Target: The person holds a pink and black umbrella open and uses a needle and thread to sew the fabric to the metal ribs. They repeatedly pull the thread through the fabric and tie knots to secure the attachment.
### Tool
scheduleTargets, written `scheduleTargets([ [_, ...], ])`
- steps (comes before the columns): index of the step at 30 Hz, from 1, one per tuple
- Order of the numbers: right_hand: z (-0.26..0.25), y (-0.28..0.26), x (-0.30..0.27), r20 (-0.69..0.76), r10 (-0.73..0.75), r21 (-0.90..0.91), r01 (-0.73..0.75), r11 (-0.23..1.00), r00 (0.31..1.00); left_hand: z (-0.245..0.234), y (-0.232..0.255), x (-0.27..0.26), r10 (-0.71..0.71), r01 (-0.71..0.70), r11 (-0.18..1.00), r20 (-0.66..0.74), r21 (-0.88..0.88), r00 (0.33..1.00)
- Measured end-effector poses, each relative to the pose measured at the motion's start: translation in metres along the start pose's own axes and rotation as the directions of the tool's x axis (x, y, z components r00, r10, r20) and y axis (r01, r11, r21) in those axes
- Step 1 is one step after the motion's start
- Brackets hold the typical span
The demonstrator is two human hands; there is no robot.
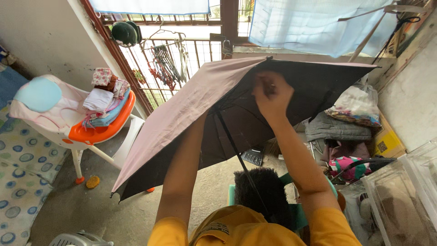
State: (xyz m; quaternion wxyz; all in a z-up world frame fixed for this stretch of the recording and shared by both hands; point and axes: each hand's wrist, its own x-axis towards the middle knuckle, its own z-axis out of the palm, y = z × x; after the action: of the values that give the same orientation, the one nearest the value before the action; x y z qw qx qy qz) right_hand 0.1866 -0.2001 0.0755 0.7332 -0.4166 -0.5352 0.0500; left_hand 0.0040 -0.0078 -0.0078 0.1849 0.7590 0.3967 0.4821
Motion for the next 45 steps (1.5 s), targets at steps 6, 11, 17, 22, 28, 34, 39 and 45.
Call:
scheduleTargets([
  [6,0.015,-0.006,0.025,-0.350,-0.597,-0.446,0.432,0.784,0.722,0.001,-0.004,-0.002,-0.002,0.002,1.000,0.026,0.023,1.000],
  [11,-0.006,-0.041,0.059,-0.091,-0.757,-0.657,0.533,0.534,0.647,-0.011,0.004,0.005,0.009,-0.009,0.999,0.015,0.034,1.000],
  [17,0.004,-0.058,0.076,0.089,-0.700,-0.625,0.587,0.514,0.708,-0.040,0.076,-0.040,0.261,-0.261,0.962,0.005,0.083,0.965],
  [22,0.016,-0.053,0.073,0.127,-0.675,-0.651,0.574,0.496,0.727,-0.087,0.178,-0.097,0.714,-0.613,0.624,-0.036,0.484,0.699],
  [28,0.014,-0.050,0.070,0.109,-0.674,-0.618,0.581,0.530,0.731,-0.130,0.243,-0.030,0.418,-0.281,0.785,-0.137,0.552,0.898],
  [34,-0.003,-0.056,0.046,-0.070,-0.751,-0.689,0.512,0.512,0.657,-0.133,0.249,0.002,0.603,-0.517,0.747,-0.097,0.418,0.792],
  [39,0.023,-0.031,0.003,0.003,-0.461,-0.516,0.396,0.760,0.887,-0.130,0.244,0.005,0.642,-0.576,0.733,-0.089,0.362,0.762],
  [45,0.076,0.021,0.002,0.037,-0.090,-0.283,0.097,0.954,0.995,-0.128,0.241,-0.001,0.620,-0.570,0.757,-0.074,0.321,0.781],
])
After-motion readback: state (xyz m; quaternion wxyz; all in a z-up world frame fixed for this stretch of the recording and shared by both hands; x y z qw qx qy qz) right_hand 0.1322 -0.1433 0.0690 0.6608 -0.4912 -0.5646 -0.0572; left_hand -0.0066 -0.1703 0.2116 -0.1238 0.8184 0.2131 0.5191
